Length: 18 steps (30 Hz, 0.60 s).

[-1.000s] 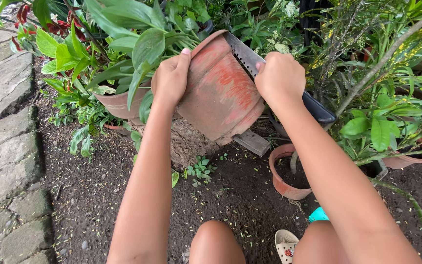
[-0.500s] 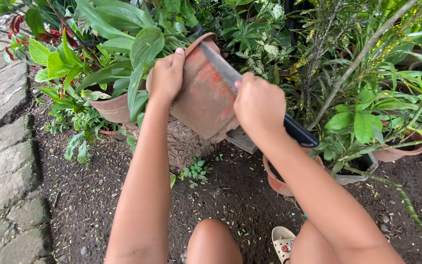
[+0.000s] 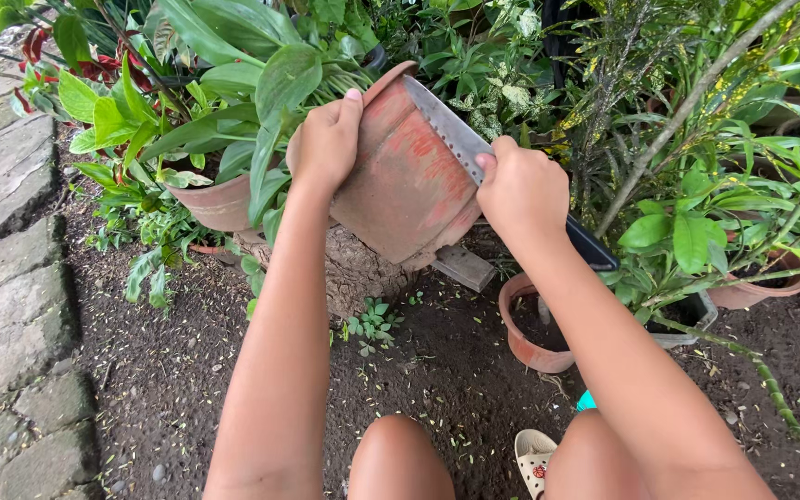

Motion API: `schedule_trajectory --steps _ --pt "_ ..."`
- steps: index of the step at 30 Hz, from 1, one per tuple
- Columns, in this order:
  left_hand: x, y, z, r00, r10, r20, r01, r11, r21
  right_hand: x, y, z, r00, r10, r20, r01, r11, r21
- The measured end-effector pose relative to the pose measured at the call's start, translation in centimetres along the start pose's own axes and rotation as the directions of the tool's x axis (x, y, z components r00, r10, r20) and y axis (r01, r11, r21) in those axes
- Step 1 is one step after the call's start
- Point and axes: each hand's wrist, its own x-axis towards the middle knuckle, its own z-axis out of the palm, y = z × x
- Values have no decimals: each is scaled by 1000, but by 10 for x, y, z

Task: The person holds a terracotta pot with one hand and uses a serrated knife to scrape the exterior surface. The person repeatedly scrapes the same area of the pot's side while kneeling in a garden setting.

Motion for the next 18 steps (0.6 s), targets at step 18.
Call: schedule_trajectory --steps 18 --pt "-9 32 21 964 265 -7 -265 962 -57 -36 61 27 931 322 173 -363 752 551"
